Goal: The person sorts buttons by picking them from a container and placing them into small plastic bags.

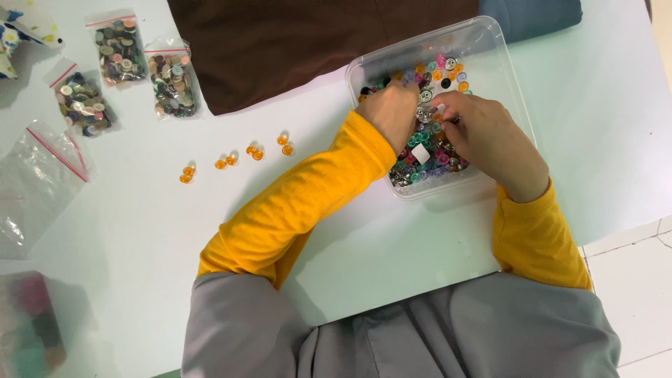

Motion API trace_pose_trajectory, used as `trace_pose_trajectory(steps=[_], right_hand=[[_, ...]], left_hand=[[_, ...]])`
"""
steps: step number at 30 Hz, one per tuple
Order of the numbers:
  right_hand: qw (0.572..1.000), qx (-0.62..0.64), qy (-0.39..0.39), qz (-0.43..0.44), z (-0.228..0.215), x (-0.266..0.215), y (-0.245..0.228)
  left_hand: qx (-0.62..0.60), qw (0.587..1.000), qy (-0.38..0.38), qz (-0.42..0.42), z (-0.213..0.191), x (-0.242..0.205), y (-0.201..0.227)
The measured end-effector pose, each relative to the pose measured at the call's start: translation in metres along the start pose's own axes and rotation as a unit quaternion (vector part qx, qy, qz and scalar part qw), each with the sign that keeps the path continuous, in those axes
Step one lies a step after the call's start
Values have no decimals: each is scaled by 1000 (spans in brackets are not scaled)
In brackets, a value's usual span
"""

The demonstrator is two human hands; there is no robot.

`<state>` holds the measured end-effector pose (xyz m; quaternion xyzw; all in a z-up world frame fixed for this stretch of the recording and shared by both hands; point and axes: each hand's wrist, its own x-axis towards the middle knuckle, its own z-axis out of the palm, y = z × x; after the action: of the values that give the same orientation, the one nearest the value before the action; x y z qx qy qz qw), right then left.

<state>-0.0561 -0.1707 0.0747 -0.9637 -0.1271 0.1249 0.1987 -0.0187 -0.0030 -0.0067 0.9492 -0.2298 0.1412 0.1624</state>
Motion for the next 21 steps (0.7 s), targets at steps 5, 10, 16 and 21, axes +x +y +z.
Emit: trace_pose_trajectory(steps=[5, 10, 16, 21], right_hand=[[1000, 8, -13, 6, 4, 4, 5], [1000, 15, -25, 10, 3, 6, 6], [997, 66, 5, -34, 17, 4, 24], [997, 44, 36, -59, 20, 2, 27]], left_hand=[[-24, 999, 46, 16, 12, -2, -1], [-47, 994, 92, 36, 20, -6, -5], [-73, 983, 157, 58, 25, -5, -10], [-109, 976, 184, 44, 26, 1, -8]])
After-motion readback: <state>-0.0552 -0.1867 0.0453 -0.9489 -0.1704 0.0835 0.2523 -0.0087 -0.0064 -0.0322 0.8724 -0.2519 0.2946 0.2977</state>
